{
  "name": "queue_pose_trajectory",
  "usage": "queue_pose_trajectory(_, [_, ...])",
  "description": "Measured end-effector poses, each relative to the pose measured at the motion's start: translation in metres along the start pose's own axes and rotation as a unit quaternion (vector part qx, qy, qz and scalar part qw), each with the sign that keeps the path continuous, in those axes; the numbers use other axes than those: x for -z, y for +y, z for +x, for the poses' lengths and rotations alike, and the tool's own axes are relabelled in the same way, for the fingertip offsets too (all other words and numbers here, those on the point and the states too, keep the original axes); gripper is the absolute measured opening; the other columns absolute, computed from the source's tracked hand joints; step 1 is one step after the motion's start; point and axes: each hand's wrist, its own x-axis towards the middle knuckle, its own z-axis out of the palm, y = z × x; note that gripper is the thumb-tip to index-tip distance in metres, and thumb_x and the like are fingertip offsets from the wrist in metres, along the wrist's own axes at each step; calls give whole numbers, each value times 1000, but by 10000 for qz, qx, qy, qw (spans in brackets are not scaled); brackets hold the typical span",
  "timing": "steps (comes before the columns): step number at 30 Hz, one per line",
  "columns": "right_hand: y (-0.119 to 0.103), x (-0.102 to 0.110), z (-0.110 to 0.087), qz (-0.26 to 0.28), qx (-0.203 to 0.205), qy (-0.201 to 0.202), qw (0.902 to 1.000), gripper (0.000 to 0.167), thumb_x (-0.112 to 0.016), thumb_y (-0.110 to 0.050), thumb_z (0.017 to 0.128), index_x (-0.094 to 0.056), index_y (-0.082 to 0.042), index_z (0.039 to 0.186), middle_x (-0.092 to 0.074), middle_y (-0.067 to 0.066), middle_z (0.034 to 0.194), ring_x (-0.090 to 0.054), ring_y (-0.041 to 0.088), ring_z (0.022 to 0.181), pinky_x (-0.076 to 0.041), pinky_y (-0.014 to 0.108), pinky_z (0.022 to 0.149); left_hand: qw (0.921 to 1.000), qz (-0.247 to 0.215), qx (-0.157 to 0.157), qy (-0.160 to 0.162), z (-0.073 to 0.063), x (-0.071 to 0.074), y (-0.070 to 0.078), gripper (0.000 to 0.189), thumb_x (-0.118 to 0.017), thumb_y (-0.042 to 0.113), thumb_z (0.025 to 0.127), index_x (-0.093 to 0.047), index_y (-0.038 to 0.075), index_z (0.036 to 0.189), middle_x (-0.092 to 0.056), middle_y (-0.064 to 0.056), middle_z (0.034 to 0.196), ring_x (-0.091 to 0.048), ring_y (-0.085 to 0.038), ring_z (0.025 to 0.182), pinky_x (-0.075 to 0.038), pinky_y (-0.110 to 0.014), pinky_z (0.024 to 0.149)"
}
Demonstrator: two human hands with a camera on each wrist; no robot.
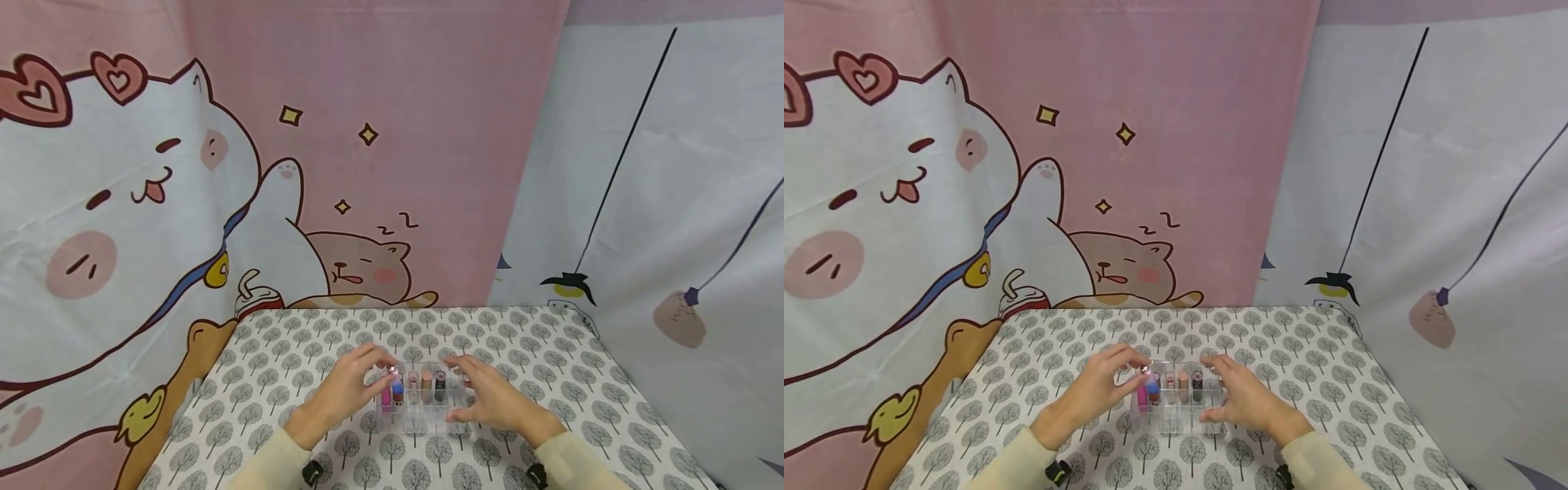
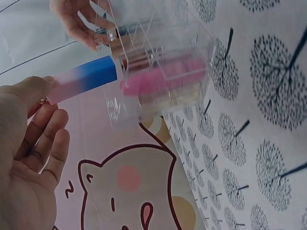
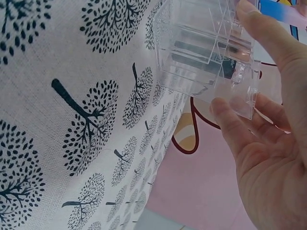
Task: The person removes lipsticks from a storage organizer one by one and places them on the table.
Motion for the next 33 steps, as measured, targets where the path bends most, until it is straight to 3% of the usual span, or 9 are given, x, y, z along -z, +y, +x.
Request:
queue_pose_trajectory(5, [2, 1, -1, -34, -8, 14, 10000, 111, -106, -46, 82, -50, -12, 172, -62, 20, 169, -77, 39, 132, -71, 58, 110, 9999, 114, -50, 109, 2, 6, -5, 29, -96, 10, 96, -81, 9, 120, -82, -2, 114, -81, -18, 102, -73, -26, 92])
queue_pose_trajectory(10, [2, 2, -2, -119, -8, 59, 9999, 112, -106, -48, 81, -51, -12, 171, -62, 19, 169, -77, 37, 132, -71, 59, 110, 9995, 159, -129, 231, 4, 9, -12, 30, -96, 6, 95, -81, 7, 120, -81, -3, 113, -81, -19, 101, -75, -31, 89])
queue_pose_trajectory(17, [0, 2, -1, -25, 128, 63, 9999, 110, -106, -46, 82, -51, -10, 170, -63, 22, 167, -78, 43, 129, -73, 55, 105, 9987, 363, 87, 343, 3, 16, -23, 27, -96, 7, 96, -82, 8, 119, -81, -4, 110, -82, -20, 98, -73, -32, 87])
queue_pose_trajectory(24, [0, 0, 0, -10, 73, 40, 10000, 112, -106, -46, 81, -50, -12, 171, -61, 21, 169, -80, 40, 128, -74, 52, 104, 9976, 407, 292, 485, 4, 25, -29, 27, -96, 9, 96, -82, 9, 120, -81, -4, 108, -80, -20, 97, -75, -37, 87])
queue_pose_trajectory(33, [1, -1, 0, -102, -27, 52, 9999, 112, -107, -44, 80, -50, -12, 172, -61, 21, 170, -75, 42, 135, -68, 63, 114, 9962, 361, 443, 654, 6, 31, -43, 27, -95, 6, 96, -82, 7, 120, -82, -4, 110, -80, -20, 96, -76, -42, 86])
